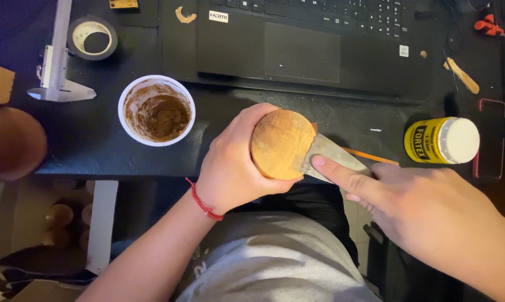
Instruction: Applying wood filler to a small wooden cylindrical object using a stick and smoothing it with a putty knife.
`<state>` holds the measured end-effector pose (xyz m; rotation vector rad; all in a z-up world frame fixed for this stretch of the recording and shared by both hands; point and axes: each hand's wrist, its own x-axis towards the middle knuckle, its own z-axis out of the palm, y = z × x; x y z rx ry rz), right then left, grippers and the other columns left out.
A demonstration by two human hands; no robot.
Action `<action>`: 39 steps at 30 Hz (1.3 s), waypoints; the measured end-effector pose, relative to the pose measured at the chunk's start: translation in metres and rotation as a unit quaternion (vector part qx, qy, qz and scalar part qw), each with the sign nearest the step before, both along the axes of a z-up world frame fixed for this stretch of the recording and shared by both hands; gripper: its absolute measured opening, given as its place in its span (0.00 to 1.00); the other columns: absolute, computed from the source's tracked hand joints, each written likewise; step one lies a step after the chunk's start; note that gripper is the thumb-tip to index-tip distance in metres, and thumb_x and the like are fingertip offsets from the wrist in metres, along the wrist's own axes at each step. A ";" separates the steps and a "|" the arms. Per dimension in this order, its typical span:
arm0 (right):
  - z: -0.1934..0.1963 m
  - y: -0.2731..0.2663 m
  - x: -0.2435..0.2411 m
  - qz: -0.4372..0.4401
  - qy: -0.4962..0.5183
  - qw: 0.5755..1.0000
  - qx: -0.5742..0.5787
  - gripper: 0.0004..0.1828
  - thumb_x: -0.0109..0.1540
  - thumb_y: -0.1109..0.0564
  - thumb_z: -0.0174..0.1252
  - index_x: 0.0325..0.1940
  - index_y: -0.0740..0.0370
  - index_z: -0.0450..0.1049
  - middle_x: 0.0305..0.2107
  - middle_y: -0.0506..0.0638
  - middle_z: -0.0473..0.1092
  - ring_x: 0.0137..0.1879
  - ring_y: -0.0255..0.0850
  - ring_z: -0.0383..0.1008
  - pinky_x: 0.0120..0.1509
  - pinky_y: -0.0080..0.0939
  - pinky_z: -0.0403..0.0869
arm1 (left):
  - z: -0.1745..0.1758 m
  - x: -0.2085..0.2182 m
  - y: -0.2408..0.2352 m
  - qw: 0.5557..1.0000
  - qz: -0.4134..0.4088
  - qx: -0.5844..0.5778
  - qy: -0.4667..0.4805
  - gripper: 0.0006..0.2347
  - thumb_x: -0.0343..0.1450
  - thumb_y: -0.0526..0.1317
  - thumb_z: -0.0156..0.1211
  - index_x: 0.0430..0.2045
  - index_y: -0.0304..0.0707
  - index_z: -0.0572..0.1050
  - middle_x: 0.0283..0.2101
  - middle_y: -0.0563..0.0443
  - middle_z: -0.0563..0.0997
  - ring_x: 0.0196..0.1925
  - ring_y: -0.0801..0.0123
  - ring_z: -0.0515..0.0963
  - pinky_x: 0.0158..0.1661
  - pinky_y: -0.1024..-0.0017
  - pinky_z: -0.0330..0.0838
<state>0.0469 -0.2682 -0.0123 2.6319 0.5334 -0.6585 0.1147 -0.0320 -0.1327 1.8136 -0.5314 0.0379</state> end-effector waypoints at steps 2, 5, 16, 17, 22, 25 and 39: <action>0.001 0.004 0.002 -0.011 0.004 1.000 -0.003 0.48 0.55 0.50 0.53 0.75 0.13 0.45 0.17 0.39 0.65 0.16 0.42 0.71 0.19 0.49 0.72 | 0.003 0.001 0.000 1.000 -0.001 -0.002 0.003 0.36 0.50 0.47 0.80 0.51 0.40 0.67 0.52 0.53 0.77 0.54 0.62 0.79 0.53 0.66 0.75; 0.001 0.009 0.006 -0.032 0.027 0.999 -0.028 0.50 0.56 0.51 0.51 0.76 0.12 0.42 0.19 0.38 0.67 0.19 0.42 0.73 0.22 0.49 0.74 | 0.004 0.003 0.001 1.000 -0.005 -0.003 0.006 0.35 0.51 0.47 0.80 0.50 0.40 0.67 0.51 0.53 0.77 0.54 0.62 0.79 0.52 0.66 0.74; -0.001 0.006 0.000 -0.077 0.044 0.995 -0.055 0.49 0.57 0.49 0.51 0.76 0.09 0.38 0.24 0.34 0.70 0.25 0.40 0.75 0.24 0.47 0.75 | 0.002 0.003 0.002 1.000 0.001 -0.009 -0.015 0.34 0.51 0.45 0.80 0.49 0.38 0.68 0.50 0.52 0.77 0.52 0.61 0.79 0.51 0.66 0.75; -0.001 0.005 -0.002 -0.078 0.037 0.995 -0.051 0.47 0.58 0.44 0.50 0.76 0.09 0.39 0.23 0.34 0.70 0.24 0.42 0.75 0.25 0.48 0.76 | 0.000 0.002 0.002 1.000 -0.001 -0.004 -0.015 0.36 0.50 0.46 0.80 0.50 0.38 0.67 0.52 0.51 0.77 0.54 0.60 0.79 0.52 0.66 0.74; -0.009 0.012 0.000 -0.118 0.046 0.992 -0.009 0.46 0.58 0.47 0.51 0.75 0.11 0.41 0.29 0.29 0.73 0.32 0.42 0.79 0.28 0.49 0.78 | 0.002 0.002 0.001 1.000 -0.002 0.007 0.004 0.35 0.50 0.48 0.79 0.50 0.40 0.67 0.52 0.53 0.77 0.53 0.61 0.79 0.51 0.65 0.74; -0.009 0.011 0.000 -0.139 0.073 0.987 -0.034 0.44 0.61 0.44 0.50 0.75 0.08 0.38 0.28 0.32 0.72 0.30 0.42 0.78 0.28 0.48 0.76 | 0.002 0.002 0.002 1.000 -0.002 0.007 0.001 0.35 0.50 0.47 0.79 0.49 0.40 0.67 0.51 0.53 0.77 0.52 0.61 0.79 0.50 0.65 0.74; -0.008 0.003 -0.005 -0.048 0.030 0.996 -0.067 0.44 0.60 0.43 0.48 0.76 0.10 0.38 0.19 0.37 0.63 0.21 0.42 0.71 0.21 0.49 0.72 | 0.004 0.001 0.005 1.000 -0.004 0.004 0.005 0.35 0.50 0.47 0.79 0.51 0.41 0.67 0.53 0.54 0.77 0.54 0.61 0.79 0.51 0.65 0.75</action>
